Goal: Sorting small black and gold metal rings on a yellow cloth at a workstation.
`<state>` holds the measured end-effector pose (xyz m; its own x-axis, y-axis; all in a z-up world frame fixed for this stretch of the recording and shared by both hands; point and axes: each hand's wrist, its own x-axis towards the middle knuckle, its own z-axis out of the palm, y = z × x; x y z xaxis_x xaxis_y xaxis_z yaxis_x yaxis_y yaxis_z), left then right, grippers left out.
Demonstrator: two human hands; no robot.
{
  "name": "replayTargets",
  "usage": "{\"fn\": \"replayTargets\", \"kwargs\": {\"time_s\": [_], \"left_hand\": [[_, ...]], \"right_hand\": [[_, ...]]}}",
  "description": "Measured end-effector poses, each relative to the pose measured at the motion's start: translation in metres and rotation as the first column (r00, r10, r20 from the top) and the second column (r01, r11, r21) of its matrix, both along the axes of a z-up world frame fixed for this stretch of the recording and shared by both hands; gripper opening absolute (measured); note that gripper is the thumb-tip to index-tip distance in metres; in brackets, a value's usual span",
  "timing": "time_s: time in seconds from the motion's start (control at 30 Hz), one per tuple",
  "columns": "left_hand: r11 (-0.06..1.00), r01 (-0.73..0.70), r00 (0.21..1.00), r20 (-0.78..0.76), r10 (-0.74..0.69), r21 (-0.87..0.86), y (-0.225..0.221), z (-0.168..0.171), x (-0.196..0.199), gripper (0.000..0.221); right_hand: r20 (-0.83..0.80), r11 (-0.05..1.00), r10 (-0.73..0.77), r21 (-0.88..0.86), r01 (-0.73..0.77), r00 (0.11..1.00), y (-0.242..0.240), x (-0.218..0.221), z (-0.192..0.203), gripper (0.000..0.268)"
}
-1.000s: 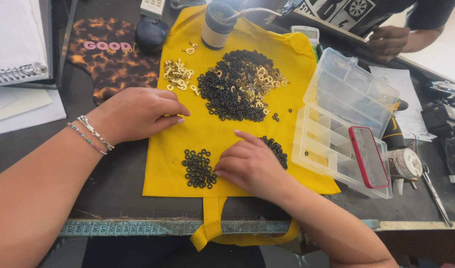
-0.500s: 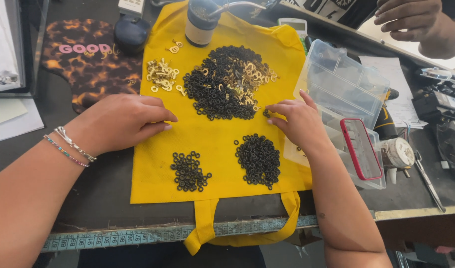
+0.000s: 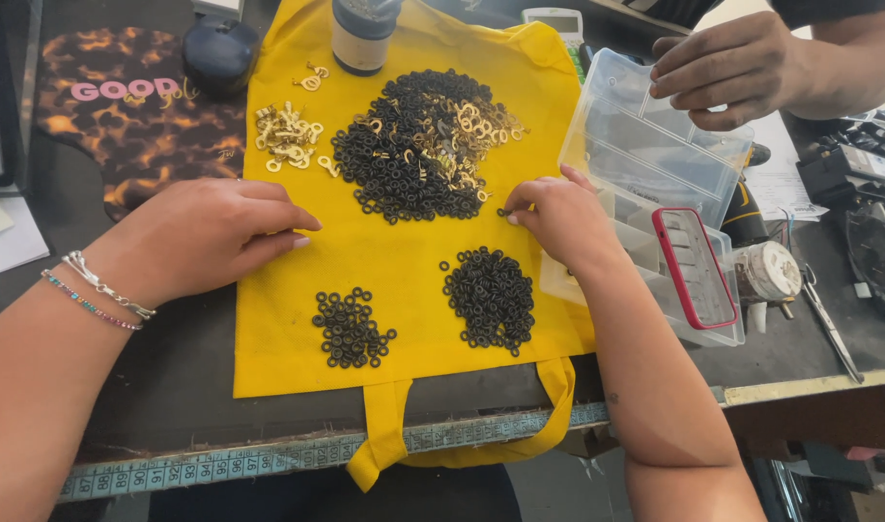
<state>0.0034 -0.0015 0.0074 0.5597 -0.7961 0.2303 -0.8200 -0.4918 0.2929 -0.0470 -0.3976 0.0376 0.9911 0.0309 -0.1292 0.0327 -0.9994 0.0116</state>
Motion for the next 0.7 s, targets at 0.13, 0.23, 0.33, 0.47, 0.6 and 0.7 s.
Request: {"fn": "replayTargets", "kwargs": {"time_s": [0.13, 0.23, 0.33, 0.47, 0.6, 0.7], "left_hand": [[1.000, 0.014, 1.000, 0.000, -0.014, -0.003, 0.000, 0.002, 0.000, 0.026], [0.999, -0.018, 0.999, -0.032, 0.020, 0.045, -0.001, 0.003, -0.001, 0.028], [1.000, -0.010, 1.000, -0.011, 0.010, 0.008, 0.001, 0.000, 0.000, 0.028], [1.000, -0.002, 1.000, 0.012, 0.002, 0.005, 0.002, 0.000, 0.001, 0.027], [1.000, -0.014, 1.000, 0.016, 0.013, 0.016, 0.002, -0.002, 0.001, 0.027], [1.000, -0.013, 1.000, -0.016, 0.014, 0.025, 0.000, 0.000, 0.001, 0.028]], "right_hand": [[-0.050, 0.999, -0.037, -0.034, 0.036, 0.998, 0.003, 0.000, 0.001, 0.013], [0.009, 0.998, -0.007, -0.065, 0.008, 1.000, 0.000, -0.001, -0.003, 0.017], [0.082, 0.996, 0.039, -0.085, -0.032, 0.996, 0.001, -0.005, 0.001, 0.016], [0.074, 0.989, 0.149, -0.022, -0.148, 0.986, 0.001, -0.019, 0.027, 0.014], [-0.141, 0.832, 0.512, 0.329, -0.447, 0.848, 0.002, -0.037, 0.044, 0.013], [-0.205, 0.809, 0.554, 0.362, -0.463, 0.807, 0.006, -0.038, 0.034, 0.012]]}}
